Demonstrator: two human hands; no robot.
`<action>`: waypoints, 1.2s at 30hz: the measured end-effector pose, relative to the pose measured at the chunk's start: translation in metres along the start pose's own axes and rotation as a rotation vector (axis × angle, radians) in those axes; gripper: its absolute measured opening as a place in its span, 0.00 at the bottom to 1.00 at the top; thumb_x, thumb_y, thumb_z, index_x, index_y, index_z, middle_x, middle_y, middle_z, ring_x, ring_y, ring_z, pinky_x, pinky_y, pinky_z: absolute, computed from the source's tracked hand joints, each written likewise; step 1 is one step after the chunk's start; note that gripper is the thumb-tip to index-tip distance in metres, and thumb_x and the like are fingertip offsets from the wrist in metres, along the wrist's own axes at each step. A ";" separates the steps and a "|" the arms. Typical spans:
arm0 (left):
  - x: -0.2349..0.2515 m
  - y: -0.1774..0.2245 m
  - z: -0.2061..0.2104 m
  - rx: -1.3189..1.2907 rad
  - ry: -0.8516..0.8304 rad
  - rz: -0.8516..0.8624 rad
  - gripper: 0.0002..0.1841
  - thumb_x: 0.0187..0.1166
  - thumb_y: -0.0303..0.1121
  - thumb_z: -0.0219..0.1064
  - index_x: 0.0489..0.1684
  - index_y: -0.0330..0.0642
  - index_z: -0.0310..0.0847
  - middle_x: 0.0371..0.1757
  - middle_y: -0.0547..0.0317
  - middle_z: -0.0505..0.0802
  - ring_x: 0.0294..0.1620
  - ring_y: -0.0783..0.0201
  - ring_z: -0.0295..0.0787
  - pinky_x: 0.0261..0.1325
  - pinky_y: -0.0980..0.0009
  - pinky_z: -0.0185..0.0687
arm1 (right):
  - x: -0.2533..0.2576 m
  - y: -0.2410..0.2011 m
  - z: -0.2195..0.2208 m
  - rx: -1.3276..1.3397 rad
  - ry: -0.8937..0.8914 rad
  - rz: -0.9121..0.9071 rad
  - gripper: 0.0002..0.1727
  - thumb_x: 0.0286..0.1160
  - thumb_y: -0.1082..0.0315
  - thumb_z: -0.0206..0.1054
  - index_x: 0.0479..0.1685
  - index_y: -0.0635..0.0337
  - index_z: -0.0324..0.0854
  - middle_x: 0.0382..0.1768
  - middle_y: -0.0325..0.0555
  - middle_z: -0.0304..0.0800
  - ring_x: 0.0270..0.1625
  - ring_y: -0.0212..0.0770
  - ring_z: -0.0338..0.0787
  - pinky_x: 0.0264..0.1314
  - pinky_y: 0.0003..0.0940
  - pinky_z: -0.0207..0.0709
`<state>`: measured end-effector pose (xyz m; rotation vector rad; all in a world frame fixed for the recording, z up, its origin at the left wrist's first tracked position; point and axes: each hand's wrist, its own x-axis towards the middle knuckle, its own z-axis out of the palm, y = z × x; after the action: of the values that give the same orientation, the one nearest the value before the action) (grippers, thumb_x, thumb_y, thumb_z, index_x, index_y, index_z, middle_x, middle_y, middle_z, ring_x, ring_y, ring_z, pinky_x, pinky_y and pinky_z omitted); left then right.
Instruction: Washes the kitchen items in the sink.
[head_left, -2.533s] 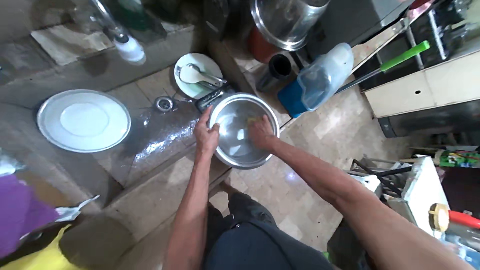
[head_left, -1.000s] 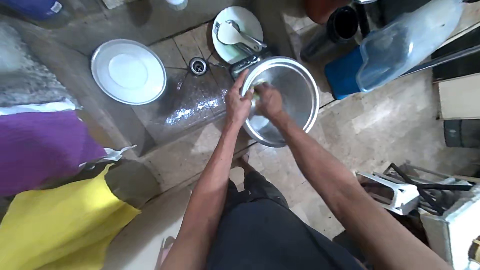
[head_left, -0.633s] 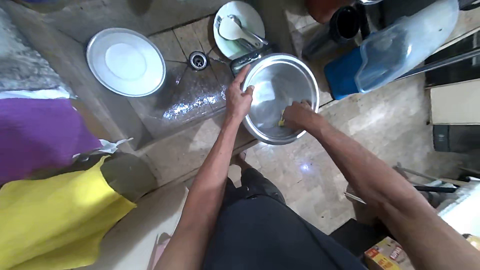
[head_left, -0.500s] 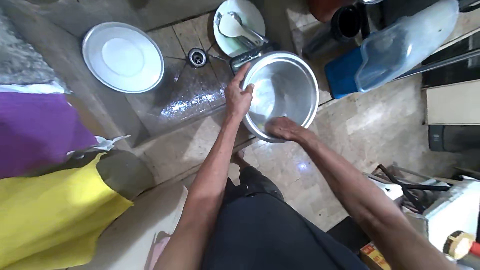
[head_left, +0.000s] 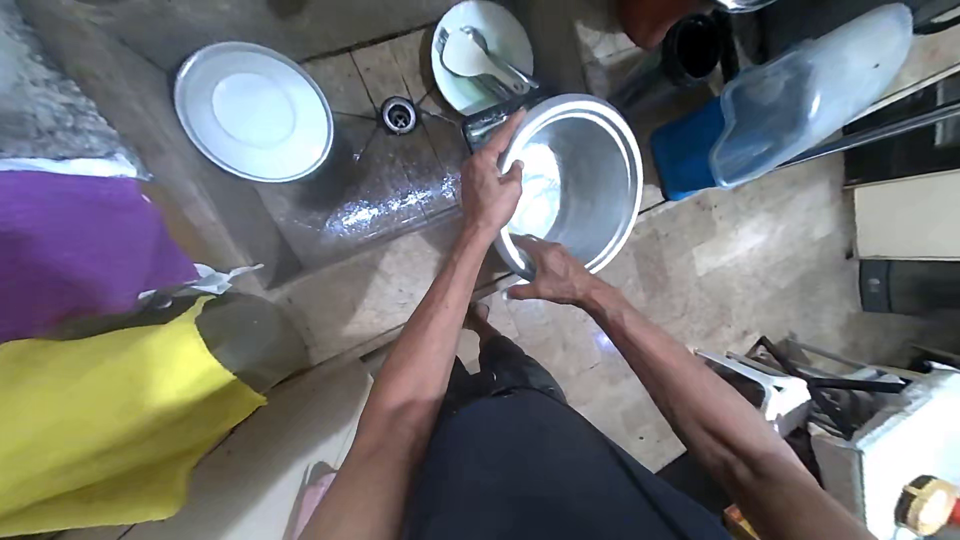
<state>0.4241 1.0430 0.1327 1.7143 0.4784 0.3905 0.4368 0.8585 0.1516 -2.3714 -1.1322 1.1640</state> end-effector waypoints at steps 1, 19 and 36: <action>0.000 0.002 -0.003 0.031 0.003 -0.008 0.30 0.77 0.22 0.64 0.82 0.50 0.76 0.77 0.61 0.86 0.75 0.64 0.84 0.79 0.60 0.76 | -0.002 0.005 -0.001 -0.013 0.007 -0.041 0.51 0.52 0.45 0.85 0.83 0.55 0.72 0.70 0.59 0.84 0.65 0.58 0.88 0.67 0.61 0.80; -0.014 0.026 -0.018 -0.004 0.052 0.251 0.38 0.64 0.13 0.60 0.84 0.36 0.70 0.82 0.50 0.80 0.82 0.58 0.77 0.84 0.59 0.73 | 0.026 -0.010 -0.004 -0.020 0.178 -0.105 0.40 0.56 0.65 0.79 0.77 0.62 0.75 0.68 0.61 0.84 0.68 0.59 0.86 0.72 0.60 0.77; 0.040 0.070 -0.019 0.220 -0.108 0.069 0.42 0.61 0.15 0.62 0.86 0.51 0.72 0.78 0.62 0.85 0.76 0.65 0.83 0.77 0.61 0.78 | 0.024 0.067 -0.026 -0.526 0.196 -0.166 0.43 0.44 0.60 0.85 0.74 0.51 0.81 0.73 0.64 0.82 0.77 0.70 0.78 0.85 0.71 0.58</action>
<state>0.4562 1.0682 0.2046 1.9582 0.3955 0.3006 0.5010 0.8343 0.1190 -2.6120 -1.6861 0.6126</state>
